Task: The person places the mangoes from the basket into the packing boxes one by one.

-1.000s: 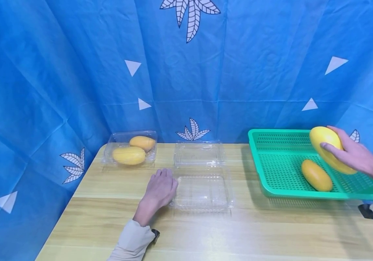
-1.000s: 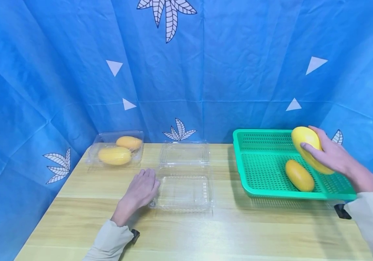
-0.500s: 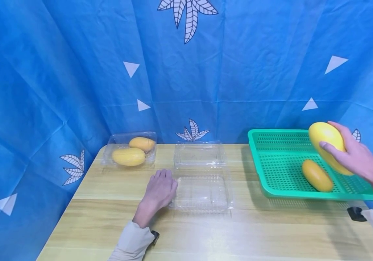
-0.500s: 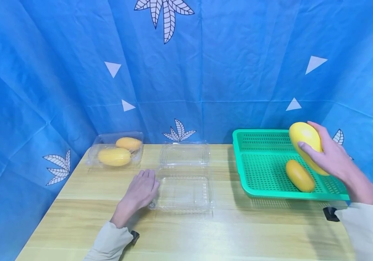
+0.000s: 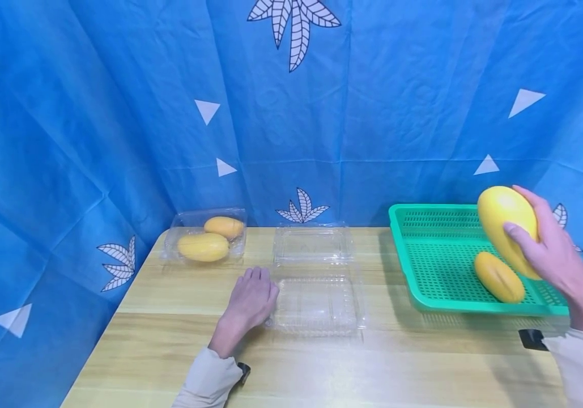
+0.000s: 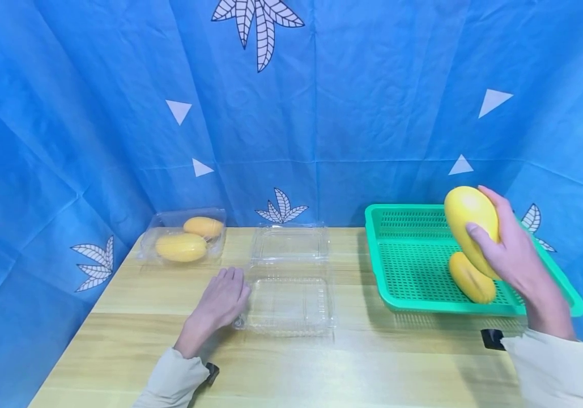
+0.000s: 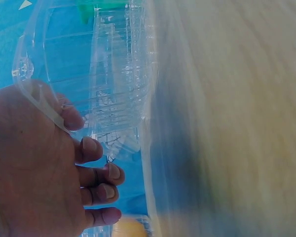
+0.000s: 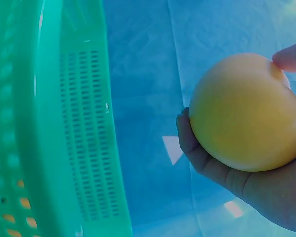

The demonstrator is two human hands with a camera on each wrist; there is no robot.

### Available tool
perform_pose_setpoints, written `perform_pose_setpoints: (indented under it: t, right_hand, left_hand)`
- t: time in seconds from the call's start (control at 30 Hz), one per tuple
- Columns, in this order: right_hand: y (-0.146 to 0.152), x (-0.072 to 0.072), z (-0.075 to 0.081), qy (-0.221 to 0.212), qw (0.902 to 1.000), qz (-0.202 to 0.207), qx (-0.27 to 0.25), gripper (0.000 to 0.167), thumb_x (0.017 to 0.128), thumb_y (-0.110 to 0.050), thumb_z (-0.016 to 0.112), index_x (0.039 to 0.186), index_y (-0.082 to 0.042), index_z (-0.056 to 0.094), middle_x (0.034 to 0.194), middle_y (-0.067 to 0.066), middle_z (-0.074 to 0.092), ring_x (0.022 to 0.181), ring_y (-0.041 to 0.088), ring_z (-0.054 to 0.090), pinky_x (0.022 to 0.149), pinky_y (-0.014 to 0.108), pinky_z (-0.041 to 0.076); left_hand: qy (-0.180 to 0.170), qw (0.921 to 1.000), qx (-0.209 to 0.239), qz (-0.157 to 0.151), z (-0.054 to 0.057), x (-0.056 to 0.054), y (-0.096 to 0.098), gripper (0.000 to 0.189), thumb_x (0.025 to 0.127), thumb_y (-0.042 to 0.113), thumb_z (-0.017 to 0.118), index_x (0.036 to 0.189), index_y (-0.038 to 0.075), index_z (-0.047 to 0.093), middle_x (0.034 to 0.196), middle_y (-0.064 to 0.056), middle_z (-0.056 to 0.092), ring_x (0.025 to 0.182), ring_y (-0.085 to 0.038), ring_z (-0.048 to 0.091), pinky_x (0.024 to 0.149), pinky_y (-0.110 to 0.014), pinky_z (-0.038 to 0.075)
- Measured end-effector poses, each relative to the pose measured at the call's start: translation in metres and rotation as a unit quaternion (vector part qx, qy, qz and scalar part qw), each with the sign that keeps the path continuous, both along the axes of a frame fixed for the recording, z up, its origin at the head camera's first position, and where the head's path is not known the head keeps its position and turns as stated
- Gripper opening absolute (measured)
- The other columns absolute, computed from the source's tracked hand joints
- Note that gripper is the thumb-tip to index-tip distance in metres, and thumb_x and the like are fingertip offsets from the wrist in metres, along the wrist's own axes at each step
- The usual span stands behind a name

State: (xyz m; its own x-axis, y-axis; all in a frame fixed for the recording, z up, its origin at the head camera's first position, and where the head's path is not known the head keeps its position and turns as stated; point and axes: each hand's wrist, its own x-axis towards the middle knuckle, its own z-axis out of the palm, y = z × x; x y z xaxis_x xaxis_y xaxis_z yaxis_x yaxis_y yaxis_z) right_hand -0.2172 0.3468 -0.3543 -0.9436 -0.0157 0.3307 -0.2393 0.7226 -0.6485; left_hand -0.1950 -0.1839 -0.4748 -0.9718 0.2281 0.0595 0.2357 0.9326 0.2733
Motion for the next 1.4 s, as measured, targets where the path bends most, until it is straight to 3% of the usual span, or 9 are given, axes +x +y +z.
perform_pose_setpoints:
  t: [0.2,0.3,0.77,1.07,1.4]
  right_hand:
    - [-0.007,0.003,-0.004,0.04,0.9985,0.008,-0.036,0.072,0.098,-0.012,0.057,0.162,-0.027,0.028,0.13,-0.003,0.041,0.09,0.012,0.043,0.061,0.024,0.038]
    - [-0.01,0.006,-0.006,0.049,0.9975,0.012,-0.049,0.072,0.097,-0.011,0.058,0.162,-0.026,0.029,0.129,-0.013,0.039,0.09,0.012,0.044,0.062,0.021,0.038]
    - [-0.034,0.017,-0.021,0.079,0.9912,0.004,-0.105,0.077,0.093,-0.007,0.063,0.162,-0.025,0.031,0.154,0.003,0.037,0.104,0.009,0.044,0.073,0.021,0.036]
    - [-0.049,0.026,-0.015,0.064,0.991,0.025,-0.115,0.081,0.094,-0.005,0.065,0.162,-0.027,0.028,0.142,-0.004,0.04,0.104,0.015,0.046,0.073,0.019,0.04]
    - [-0.062,0.026,-0.017,0.039,0.9935,0.035,-0.101,0.082,0.095,-0.01,0.067,0.163,-0.031,0.026,0.147,0.01,0.038,0.104,0.017,0.046,0.068,0.02,0.047]
  left_hand:
    - [-0.002,1.0,0.005,0.0,-0.001,0.001,0.001,0.02,0.104,0.02,0.044,0.089,0.008,0.044,0.085,-0.007,0.042,0.08,-0.025,0.04,0.073,-0.038,0.038]
    - [-0.005,0.9999,0.009,0.0,-0.002,0.001,0.002,0.019,0.104,0.02,0.043,0.089,0.008,0.044,0.085,-0.007,0.042,0.08,-0.025,0.04,0.073,-0.038,0.038]
    - [-0.011,0.9999,0.003,-0.002,-0.004,0.002,0.001,0.019,0.104,0.02,0.042,0.09,0.008,0.044,0.086,-0.007,0.042,0.081,-0.024,0.04,0.073,-0.038,0.039]
    - [-0.007,0.9999,0.012,-0.004,-0.003,0.003,0.001,0.019,0.104,0.02,0.041,0.089,0.008,0.044,0.085,-0.007,0.042,0.081,-0.024,0.04,0.073,-0.038,0.038]
    - [-0.008,1.0,-0.002,-0.002,-0.001,0.001,0.0,0.019,0.105,0.02,0.042,0.091,0.007,0.046,0.087,-0.008,0.044,0.082,-0.025,0.041,0.074,-0.039,0.04]
